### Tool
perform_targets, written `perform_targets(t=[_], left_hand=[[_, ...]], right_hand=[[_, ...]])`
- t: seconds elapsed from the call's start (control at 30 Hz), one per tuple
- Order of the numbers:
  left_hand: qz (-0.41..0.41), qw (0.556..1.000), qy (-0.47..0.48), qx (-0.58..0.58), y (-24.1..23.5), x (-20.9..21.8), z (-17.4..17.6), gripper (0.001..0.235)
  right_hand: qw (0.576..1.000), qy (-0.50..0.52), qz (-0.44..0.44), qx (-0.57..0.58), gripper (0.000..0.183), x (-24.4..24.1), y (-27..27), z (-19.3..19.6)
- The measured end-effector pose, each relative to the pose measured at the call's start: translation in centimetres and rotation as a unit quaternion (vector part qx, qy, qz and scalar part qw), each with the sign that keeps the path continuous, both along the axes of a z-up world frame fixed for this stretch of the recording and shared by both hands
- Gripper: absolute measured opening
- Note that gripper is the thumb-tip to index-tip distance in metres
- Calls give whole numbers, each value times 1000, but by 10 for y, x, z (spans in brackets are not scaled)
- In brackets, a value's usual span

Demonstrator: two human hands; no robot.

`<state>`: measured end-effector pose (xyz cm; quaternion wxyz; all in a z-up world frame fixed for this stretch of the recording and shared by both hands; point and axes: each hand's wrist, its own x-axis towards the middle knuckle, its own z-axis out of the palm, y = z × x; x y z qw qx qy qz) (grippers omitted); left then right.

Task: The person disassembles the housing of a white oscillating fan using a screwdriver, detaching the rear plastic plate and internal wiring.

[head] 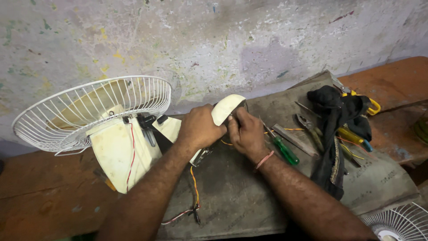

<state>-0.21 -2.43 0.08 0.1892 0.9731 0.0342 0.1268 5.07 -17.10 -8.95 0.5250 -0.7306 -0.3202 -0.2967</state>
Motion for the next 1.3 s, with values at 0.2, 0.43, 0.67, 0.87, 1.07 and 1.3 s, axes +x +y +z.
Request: perform_targets(t=[0.2,0.43,0.67,0.87,1.07,1.3], left_hand=[[5,1000,5,11,1,0,0,49],[12,1000,19,0,-1,-2,4,47],[12,999,31,2,-1,-2,5,49],[14,1000,24,2,-1,-3,4,48],[8,1000,19,-1,-1,-1,3,48],[8,1000,27,6,-1,-4,5,48]], right_hand=[[998,-33,22,50,11,-2,-1,6],[999,-38,7,15,10,-1,-3,5],[999,29,-8,-45,21,7,-3,-3],[998,4,40,46,13,-4,-3,4],[999,-34,-25,-6,9,0,0,-2],[996,5,-45,-83,16,9,-3,-7]])
